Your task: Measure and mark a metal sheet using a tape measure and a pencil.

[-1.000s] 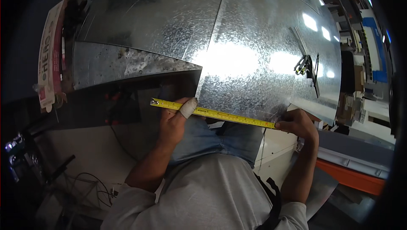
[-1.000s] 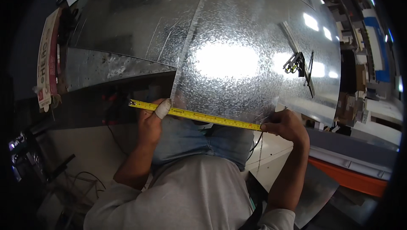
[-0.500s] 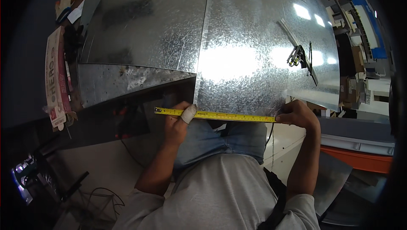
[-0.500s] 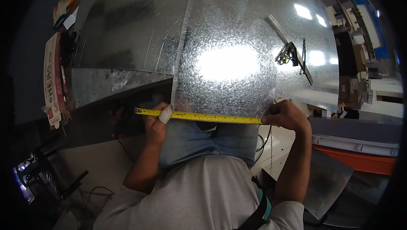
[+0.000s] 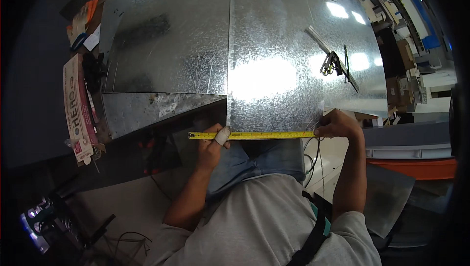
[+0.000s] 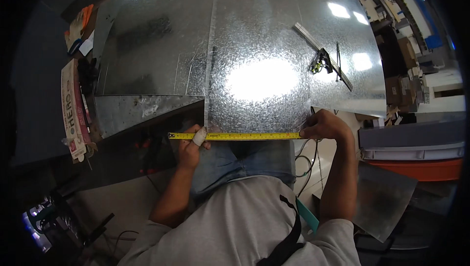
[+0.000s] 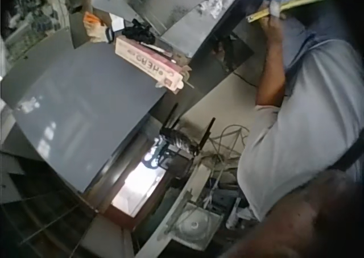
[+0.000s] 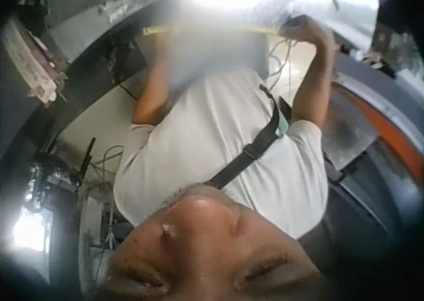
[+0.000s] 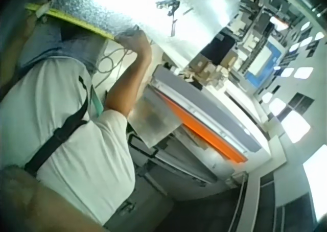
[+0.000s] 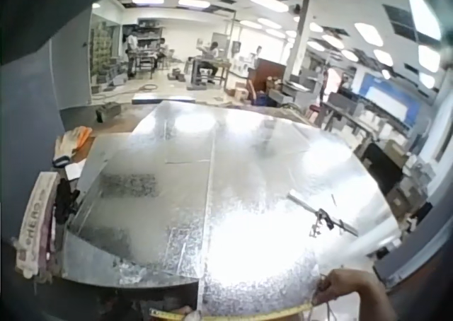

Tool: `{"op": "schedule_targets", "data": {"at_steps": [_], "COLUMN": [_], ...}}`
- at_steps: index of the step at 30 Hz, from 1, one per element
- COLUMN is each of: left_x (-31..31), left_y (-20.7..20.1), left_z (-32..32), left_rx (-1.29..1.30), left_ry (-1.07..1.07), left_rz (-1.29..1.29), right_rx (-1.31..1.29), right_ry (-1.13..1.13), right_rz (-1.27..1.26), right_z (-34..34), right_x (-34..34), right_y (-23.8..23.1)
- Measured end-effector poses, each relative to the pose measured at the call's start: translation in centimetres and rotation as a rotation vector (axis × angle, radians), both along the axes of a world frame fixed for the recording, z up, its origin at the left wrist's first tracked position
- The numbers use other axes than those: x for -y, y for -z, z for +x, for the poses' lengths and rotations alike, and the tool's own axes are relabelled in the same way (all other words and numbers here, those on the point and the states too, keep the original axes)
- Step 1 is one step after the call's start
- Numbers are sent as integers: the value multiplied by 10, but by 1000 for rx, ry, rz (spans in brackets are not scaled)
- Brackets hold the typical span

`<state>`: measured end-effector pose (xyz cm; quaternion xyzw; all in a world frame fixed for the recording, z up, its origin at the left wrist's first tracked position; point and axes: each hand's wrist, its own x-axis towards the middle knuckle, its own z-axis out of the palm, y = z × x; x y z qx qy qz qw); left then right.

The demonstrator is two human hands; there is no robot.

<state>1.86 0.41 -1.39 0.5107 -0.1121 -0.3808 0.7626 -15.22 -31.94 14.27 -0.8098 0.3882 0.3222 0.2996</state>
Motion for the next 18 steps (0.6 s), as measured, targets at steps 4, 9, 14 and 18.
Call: {"op": "schedule_targets", "data": {"at_steps": [4, 9, 14, 18], "left_x": [-1, 0, -2, -4], "left_y": [2, 3, -2, -4], "left_z": [0, -2, -1, -3], "left_rx": [-9, -37, 22, 149], "left_ry": [18, -8, 5, -79], "left_rz": [1, 5, 27, 163], "right_rx": [-18, 15, -11, 48], "right_ry": [35, 20, 17, -46], "right_rz": [6, 2, -7, 1], "right_z": [-4, -6, -4, -8], "right_x": [4, 3, 2, 7], "right_y": [4, 4, 3, 7]}}
